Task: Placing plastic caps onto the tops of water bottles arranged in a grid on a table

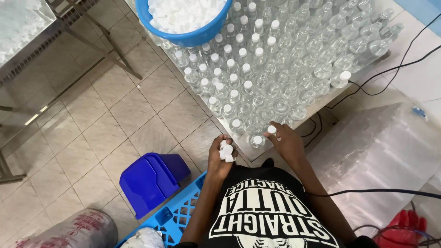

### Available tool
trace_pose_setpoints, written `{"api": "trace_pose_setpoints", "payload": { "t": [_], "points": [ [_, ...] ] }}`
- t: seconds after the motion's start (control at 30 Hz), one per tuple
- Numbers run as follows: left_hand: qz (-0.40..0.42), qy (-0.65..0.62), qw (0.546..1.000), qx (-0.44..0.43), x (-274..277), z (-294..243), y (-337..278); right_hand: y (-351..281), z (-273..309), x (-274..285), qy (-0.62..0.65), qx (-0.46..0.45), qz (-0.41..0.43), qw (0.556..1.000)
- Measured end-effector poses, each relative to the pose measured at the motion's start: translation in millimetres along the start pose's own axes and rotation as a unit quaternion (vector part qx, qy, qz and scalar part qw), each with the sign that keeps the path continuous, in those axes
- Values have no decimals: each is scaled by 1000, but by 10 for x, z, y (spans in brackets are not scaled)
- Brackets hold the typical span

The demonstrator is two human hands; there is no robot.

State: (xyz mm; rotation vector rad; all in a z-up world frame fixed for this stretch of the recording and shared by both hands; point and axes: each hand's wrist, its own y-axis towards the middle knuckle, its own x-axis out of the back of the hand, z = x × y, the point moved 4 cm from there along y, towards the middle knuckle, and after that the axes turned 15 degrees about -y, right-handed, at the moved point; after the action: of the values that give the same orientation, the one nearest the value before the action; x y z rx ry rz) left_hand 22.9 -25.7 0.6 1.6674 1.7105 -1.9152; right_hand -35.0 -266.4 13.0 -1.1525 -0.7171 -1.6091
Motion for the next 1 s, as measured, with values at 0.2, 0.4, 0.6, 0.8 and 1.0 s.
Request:
{"api": "trace_pose_setpoints", "payload": {
  "t": [0.2,0.4,0.6,0.8,1.0],
  "points": [
    [13,-10,1000,22,74,-18,153,-3,-41,-50,197,-172,102,960],
    [28,-17,999,35,26,-76,191,37,-6,-119,355,-206,135,902],
    [24,-19,998,51,-24,-55,173,42,-200,-428,429,-226,119,866],
    [29,-7,998,58,-128,-17,135,102,-166,-361,434,-217,128,865],
    [46,3,996,76,-348,72,14,43,-113,-189,399,-198,164,880]
  ]
}}
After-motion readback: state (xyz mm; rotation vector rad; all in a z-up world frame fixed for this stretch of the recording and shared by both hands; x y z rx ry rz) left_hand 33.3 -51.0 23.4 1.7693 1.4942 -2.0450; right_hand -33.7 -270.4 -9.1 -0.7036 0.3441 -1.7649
